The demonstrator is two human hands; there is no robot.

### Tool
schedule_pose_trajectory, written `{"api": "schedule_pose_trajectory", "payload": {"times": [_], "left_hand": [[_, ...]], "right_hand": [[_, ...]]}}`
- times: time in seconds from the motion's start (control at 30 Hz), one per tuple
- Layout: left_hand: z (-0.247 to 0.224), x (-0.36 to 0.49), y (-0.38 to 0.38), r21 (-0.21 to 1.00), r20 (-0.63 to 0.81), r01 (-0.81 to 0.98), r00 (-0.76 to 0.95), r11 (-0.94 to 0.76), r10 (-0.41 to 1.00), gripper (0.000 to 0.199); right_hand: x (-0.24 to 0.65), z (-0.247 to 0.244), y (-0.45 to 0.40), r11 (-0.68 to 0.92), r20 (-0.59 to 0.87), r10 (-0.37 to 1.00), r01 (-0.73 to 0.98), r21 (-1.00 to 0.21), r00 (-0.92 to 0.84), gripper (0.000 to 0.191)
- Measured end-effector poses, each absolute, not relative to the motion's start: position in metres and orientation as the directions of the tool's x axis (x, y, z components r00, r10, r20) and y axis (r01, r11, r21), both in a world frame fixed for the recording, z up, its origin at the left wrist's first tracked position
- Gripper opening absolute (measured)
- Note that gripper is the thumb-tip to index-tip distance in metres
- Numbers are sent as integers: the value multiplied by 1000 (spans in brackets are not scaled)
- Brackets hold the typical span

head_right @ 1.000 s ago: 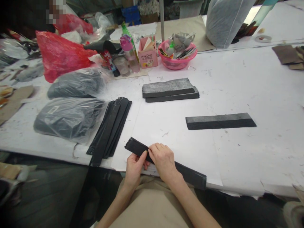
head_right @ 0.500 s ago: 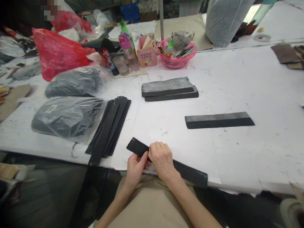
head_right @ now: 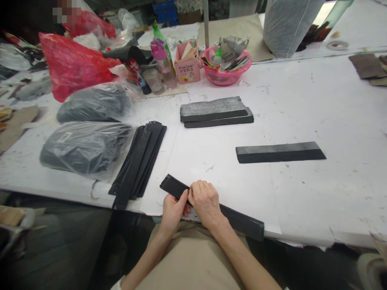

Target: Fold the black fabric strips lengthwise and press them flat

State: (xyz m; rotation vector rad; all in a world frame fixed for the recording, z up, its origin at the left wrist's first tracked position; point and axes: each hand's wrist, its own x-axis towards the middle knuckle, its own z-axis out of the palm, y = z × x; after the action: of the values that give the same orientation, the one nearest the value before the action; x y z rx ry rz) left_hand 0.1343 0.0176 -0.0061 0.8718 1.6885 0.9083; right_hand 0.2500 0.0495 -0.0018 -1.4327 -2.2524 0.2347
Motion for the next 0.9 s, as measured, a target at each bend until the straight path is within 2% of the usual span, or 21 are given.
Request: {"api": "schedule_pose_trajectory", "payload": {"times": [0.27,0.47,0.73,0.9], "left_hand": [[-11,136,16,873,-439,81,-296,480,848,49],[-12,134,17,886,-451,-15,-262,464,853,46],[-10,134,16,900,-422,-7,-264,436,867,42],[-11,134,14,900,-412,27,-265,434,872,45]], "right_hand": [[249,-5,48,482,323,870,778,-402,-372,17],[249,-9,50,487,331,868,762,-426,-370,16],[256,-7,49,408,223,910,661,-630,-349,6],[256,-3,51,420,216,905,691,-588,-366,9]]}}
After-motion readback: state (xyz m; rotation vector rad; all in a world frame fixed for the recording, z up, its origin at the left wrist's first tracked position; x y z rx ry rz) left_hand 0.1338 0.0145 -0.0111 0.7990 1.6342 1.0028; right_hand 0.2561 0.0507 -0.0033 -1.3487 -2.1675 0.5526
